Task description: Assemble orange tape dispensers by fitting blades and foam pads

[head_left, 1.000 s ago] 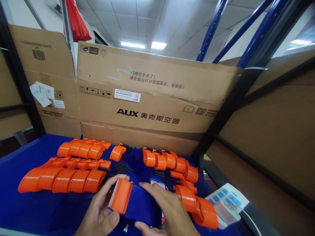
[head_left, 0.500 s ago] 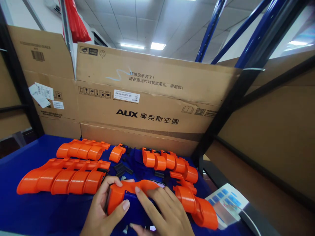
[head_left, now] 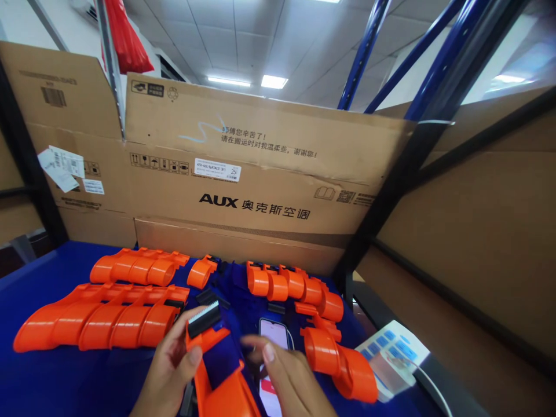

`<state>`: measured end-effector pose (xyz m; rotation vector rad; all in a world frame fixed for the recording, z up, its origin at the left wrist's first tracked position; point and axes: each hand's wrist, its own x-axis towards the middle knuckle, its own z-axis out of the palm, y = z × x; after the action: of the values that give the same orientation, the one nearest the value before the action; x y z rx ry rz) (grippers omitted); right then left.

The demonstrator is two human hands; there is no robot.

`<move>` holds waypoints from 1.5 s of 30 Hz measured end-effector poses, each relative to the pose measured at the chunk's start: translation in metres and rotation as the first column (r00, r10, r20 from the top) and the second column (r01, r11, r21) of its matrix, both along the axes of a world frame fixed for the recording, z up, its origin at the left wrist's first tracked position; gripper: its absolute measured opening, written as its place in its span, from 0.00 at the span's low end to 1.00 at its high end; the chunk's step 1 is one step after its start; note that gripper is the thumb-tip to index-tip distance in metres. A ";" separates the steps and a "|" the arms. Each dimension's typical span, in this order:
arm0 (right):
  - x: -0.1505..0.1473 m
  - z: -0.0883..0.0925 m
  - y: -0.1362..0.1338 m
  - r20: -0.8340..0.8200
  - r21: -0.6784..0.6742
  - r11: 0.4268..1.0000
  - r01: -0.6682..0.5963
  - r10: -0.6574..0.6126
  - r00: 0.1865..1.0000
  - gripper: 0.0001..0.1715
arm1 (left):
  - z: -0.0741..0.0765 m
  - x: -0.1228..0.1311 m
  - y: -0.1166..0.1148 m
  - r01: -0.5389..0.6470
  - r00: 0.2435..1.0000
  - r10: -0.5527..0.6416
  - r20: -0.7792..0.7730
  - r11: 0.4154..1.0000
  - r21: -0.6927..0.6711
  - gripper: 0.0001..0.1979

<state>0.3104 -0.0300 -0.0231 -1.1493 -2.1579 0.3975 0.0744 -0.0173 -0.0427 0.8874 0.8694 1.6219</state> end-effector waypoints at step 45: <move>0.031 0.074 0.145 0.335 0.386 0.922 0.022 -0.162 0.928 0.36 | 0.059 -0.189 0.152 0.321 -0.142 0.153 -0.978 0.942 0.101 0.36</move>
<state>0.3412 0.1155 0.0505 -1.1599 -2.3389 -0.2914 -0.1143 0.1344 0.0165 2.5999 1.5047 0.5324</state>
